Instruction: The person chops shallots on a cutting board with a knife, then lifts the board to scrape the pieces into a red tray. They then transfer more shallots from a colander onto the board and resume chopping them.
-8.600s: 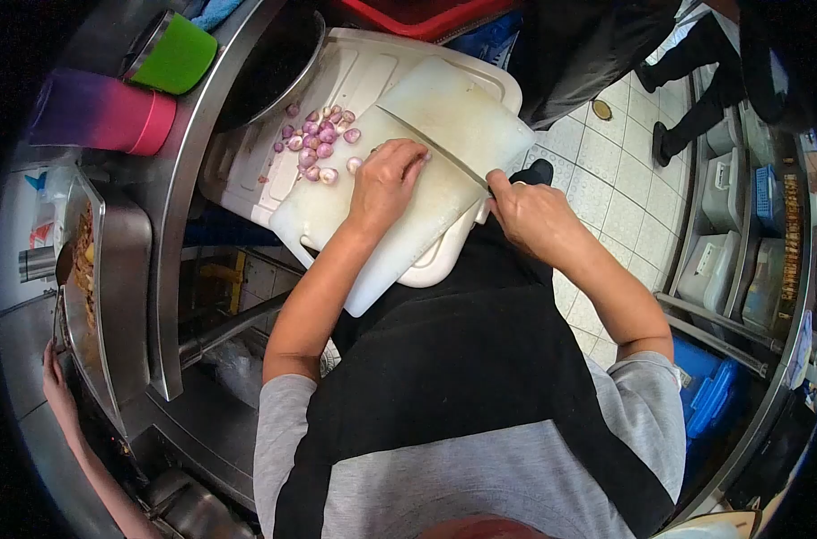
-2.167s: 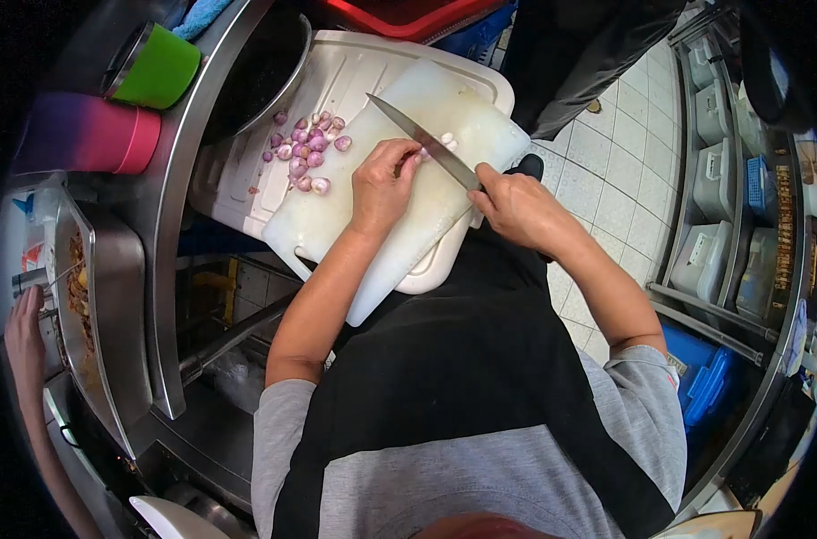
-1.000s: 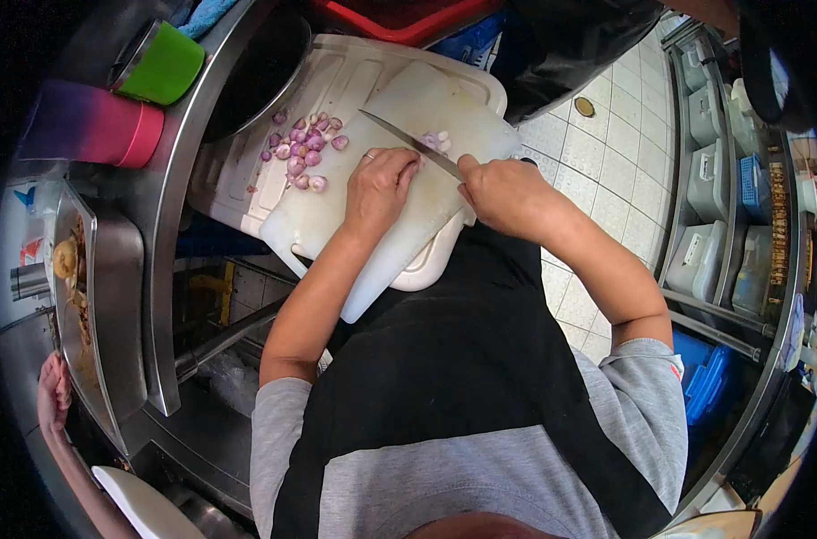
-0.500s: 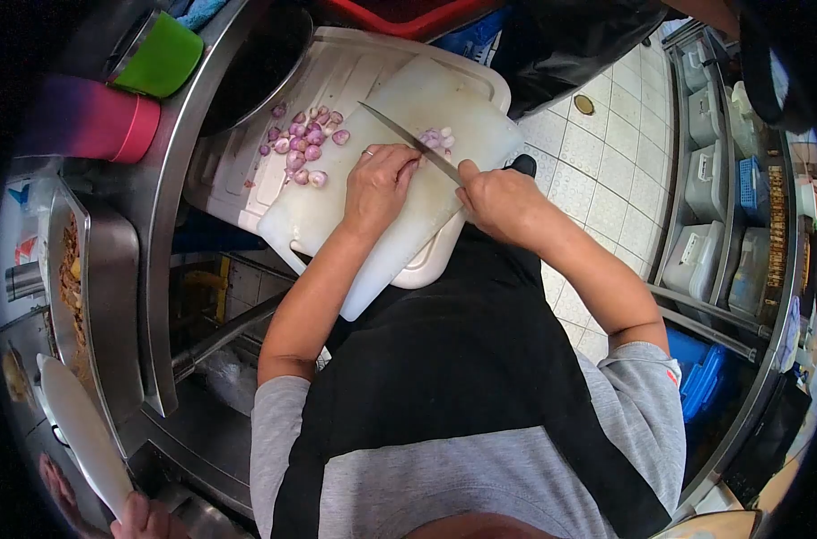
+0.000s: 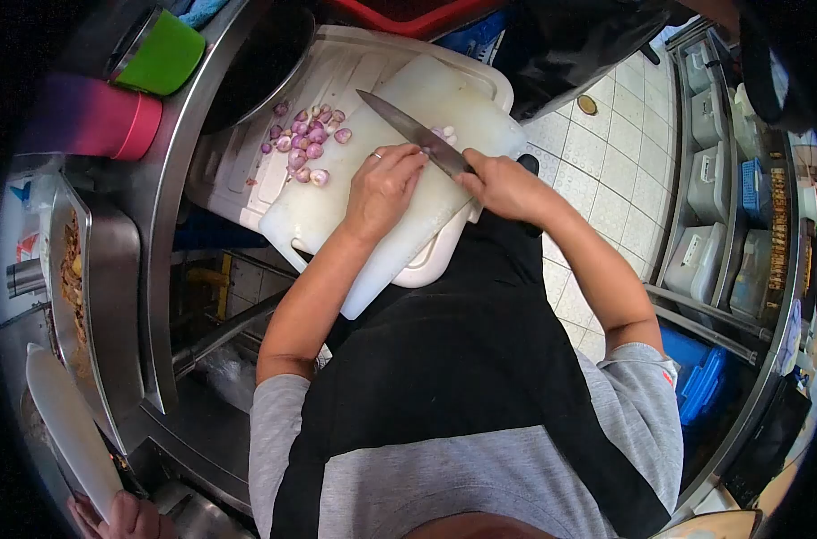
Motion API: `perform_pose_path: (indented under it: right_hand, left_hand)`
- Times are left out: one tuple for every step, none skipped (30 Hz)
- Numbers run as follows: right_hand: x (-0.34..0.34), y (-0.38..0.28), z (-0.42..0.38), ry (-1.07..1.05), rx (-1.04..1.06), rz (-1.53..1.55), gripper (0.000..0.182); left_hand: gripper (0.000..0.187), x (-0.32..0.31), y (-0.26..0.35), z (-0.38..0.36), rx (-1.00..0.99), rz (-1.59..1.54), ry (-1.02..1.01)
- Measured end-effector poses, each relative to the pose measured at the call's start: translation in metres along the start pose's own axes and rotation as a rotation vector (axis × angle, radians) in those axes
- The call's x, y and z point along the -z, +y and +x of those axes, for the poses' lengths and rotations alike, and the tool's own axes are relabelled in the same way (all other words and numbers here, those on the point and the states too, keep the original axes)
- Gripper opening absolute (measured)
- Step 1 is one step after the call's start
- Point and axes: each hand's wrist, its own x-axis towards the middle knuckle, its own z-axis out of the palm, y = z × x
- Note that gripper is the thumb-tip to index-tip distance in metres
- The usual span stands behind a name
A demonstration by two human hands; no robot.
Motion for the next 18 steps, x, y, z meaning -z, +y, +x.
perform_pose_path:
  right_hand:
    - [0.004,0.007,0.001,-0.027,0.020,0.078,0.034]
    - [0.009,0.010,0.002,-0.059,-0.019,0.126,0.037]
    - [0.011,0.014,0.002,-0.056,-0.017,0.128,0.037]
    - [0.013,0.017,0.001,-0.036,-0.004,0.106,0.037]
    - [0.014,0.019,0.001,-0.016,0.008,0.085,0.038]
    - [0.015,0.019,0.000,-0.028,-0.012,0.083,0.038]
    - [0.016,0.018,-0.002,-0.024,-0.013,0.086,0.038]
    - [0.016,0.016,-0.004,-0.009,-0.010,0.081,0.037]
    - [0.015,0.014,-0.005,0.005,-0.006,0.076,0.037]
    - [0.013,0.013,-0.006,0.008,-0.008,0.078,0.037]
    - [0.011,0.013,-0.007,0.019,-0.022,0.057,0.035]
    - [0.008,0.012,-0.007,0.030,-0.034,0.036,0.034]
    - [0.006,0.011,-0.007,0.032,-0.033,0.038,0.034]
    - [0.003,0.011,-0.008,0.057,-0.026,-0.016,0.032]
    - [0.001,0.009,-0.009,0.080,-0.019,-0.071,0.030]
    - [0.001,0.006,-0.012,0.081,-0.018,-0.069,0.030]
    - [0.002,0.001,-0.014,0.103,0.012,-0.136,0.028]
    - [0.002,-0.002,-0.017,0.126,0.041,-0.204,0.026]
  left_hand:
    - [0.018,0.000,0.001,0.001,-0.006,0.000,-0.002]
    - [0.020,0.000,0.002,0.001,-0.037,0.044,-0.033]
    - [0.023,0.000,0.002,0.001,-0.065,0.088,-0.064]
    - [0.023,0.000,0.002,0.002,-0.066,0.093,-0.065]
    - [0.024,-0.002,0.001,0.004,-0.092,0.118,-0.080]
    - [0.025,-0.004,0.000,0.006,-0.119,0.141,-0.096]
    - [0.025,-0.004,-0.001,0.010,-0.123,0.141,-0.098]
    - [0.027,-0.005,-0.003,0.015,-0.129,0.120,-0.120]
    - [0.029,-0.005,-0.003,0.017,-0.134,0.100,-0.141]
    - [0.029,-0.003,-0.002,0.018,-0.138,0.099,-0.144]
    - [0.031,-0.001,-0.002,0.019,-0.081,0.050,-0.165]
    - [0.035,0.002,0.000,0.021,-0.024,0.002,-0.184]
    - [0.035,0.004,0.002,0.021,-0.026,0.004,-0.186]
    - [0.035,0.007,0.006,0.020,0.017,-0.034,-0.144]
    - [0.035,0.008,0.008,0.020,0.060,-0.073,-0.103]
    - [0.035,0.008,0.007,0.018,0.060,-0.072,-0.104]
    - [0.031,0.007,0.005,0.016,0.088,-0.073,-0.090]
    - [0.027,0.006,0.003,0.015,0.117,-0.076,-0.075]
